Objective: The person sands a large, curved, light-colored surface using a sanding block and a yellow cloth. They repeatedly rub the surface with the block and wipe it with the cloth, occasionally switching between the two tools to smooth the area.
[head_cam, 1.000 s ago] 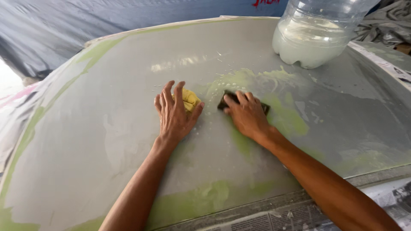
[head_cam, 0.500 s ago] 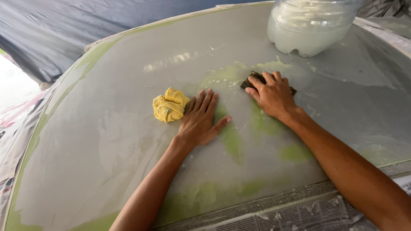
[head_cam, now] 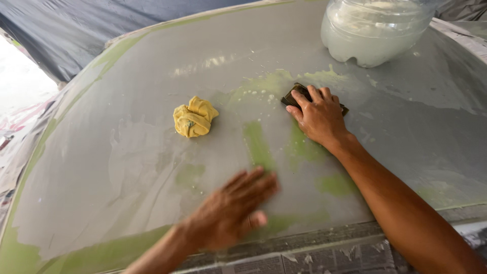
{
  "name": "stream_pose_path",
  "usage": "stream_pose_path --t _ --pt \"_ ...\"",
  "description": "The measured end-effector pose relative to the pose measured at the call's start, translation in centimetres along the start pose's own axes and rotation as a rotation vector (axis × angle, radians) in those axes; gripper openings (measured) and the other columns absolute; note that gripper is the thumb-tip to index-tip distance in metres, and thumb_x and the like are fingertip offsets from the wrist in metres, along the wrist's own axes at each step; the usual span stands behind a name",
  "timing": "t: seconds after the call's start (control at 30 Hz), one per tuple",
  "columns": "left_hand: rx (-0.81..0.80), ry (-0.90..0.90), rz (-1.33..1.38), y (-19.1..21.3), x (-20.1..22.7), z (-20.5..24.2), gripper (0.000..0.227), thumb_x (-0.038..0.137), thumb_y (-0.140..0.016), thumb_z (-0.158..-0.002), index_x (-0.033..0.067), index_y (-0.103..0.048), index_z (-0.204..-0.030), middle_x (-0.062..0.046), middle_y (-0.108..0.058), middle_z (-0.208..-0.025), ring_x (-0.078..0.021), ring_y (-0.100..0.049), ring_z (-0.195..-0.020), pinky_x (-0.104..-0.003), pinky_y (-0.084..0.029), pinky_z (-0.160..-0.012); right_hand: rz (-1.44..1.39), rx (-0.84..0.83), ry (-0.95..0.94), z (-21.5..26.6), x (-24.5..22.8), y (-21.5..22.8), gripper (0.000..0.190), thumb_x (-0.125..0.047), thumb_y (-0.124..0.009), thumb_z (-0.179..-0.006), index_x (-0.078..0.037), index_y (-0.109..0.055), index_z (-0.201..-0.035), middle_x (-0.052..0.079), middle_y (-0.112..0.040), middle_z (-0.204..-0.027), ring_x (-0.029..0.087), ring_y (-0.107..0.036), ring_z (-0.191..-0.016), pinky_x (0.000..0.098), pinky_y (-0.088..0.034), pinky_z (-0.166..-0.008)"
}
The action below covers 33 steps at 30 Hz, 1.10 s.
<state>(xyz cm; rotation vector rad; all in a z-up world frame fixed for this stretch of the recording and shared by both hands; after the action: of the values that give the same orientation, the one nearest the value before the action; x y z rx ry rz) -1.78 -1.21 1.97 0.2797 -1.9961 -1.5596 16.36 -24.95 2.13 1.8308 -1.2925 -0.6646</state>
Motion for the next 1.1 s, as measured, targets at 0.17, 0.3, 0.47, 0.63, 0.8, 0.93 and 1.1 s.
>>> stream_pose_path --t 0.17,0.3,0.47,0.63,0.8,0.93,1.1 --pt "0.094 0.289 -0.31 2.0 -11.5 -9.1 0.071 0.064 -0.025 -0.1 0.0264 -0.027 -0.161 -0.011 -0.018 -0.169 -0.0357 -0.011 -0.154 -0.054 -0.01 -0.122 -0.094 0.082 0.009 0.0 0.1 0.7 0.048 -0.046 -0.063 -0.102 -0.008 -0.072 -0.129 0.015 -0.067 -0.123 0.037 -0.056 -0.11 0.0526 -0.048 -0.093" --pt "0.148 0.453 -0.291 1.7 -11.9 -17.1 0.086 0.071 -0.03 -0.097 0.0129 -0.021 -0.161 -0.015 -0.017 -0.169 -0.0372 -0.008 -0.156 -0.053 -0.009 -0.125 -0.16 0.043 -0.085 -0.4 2.3 0.3 0.045 -0.048 -0.066 -0.099 -0.011 -0.075 -0.124 0.013 -0.071 -0.117 0.038 -0.057 -0.108 0.0522 -0.048 -0.093" --pt "0.192 0.207 -0.273 -3.2 -4.3 -19.8 0.098 0.072 -0.031 -0.096 -0.0034 -0.021 -0.157 -0.023 -0.018 -0.166 -0.0428 -0.009 -0.154 -0.053 -0.008 -0.123 0.004 0.138 -0.227 -0.1 9.0 0.1 0.044 -0.051 -0.071 -0.098 -0.014 -0.078 -0.12 0.017 -0.071 -0.119 0.041 -0.057 -0.11 0.0556 -0.047 -0.089" --pt "0.168 -0.057 -0.299 -2.4 1.1 -12.8 0.093 0.07 -0.031 -0.099 -0.0021 -0.024 -0.157 -0.024 -0.02 -0.165 -0.0413 -0.011 -0.152 -0.053 -0.009 -0.122 -0.077 0.109 -0.334 0.8 12.0 -0.3 0.044 -0.054 -0.072 -0.096 -0.015 -0.079 -0.117 0.013 -0.072 -0.121 0.039 -0.055 -0.112 0.0556 -0.045 -0.092" --pt "0.05 -0.014 -0.223 -1.2 0.9 -2.1 0.087 0.07 -0.032 -0.101 0.0119 -0.023 -0.164 -0.014 -0.018 -0.171 -0.0329 -0.011 -0.159 -0.053 -0.007 -0.127 -0.004 0.166 -0.253 0.9 12.3 -0.8 0.045 -0.054 -0.074 -0.101 -0.014 -0.078 -0.12 0.014 -0.07 -0.121 0.039 -0.053 -0.115 0.0557 -0.043 -0.091" --pt "0.127 0.304 -0.258 3.8 -5.3 6.4 0.098 0.082 -0.032 -0.087 0.0201 -0.019 -0.162 -0.012 -0.01 -0.17 -0.0326 -0.002 -0.156 -0.057 -0.001 -0.122 0.006 0.164 -0.252 1.4 11.9 -1.3 0.043 -0.051 -0.075 -0.101 -0.013 -0.077 -0.121 0.013 -0.069 -0.12 0.039 -0.053 -0.113 0.0555 -0.044 -0.092" --pt "0.072 0.306 -0.357 2.2 -5.3 5.5 0.102 0.082 -0.029 -0.085 0.0197 -0.013 -0.164 -0.015 -0.001 -0.171 -0.0416 0.006 -0.155 -0.066 0.005 -0.117 0.044 0.18 -0.284 0.8 11.0 -1.0 0.037 -0.044 -0.075 -0.099 -0.013 -0.076 -0.118 0.012 -0.069 -0.117 0.039 -0.053 -0.112 0.0573 -0.044 -0.089"
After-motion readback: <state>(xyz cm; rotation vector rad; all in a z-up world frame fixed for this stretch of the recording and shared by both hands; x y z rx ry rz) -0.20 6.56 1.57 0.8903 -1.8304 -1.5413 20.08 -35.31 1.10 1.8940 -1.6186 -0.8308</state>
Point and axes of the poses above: each hand's wrist, its own z-axis away from the middle knuckle, its own y-axis out of the back of the hand, x = y × z, the point moved 5 cm from there along -z, towards the middle knuckle
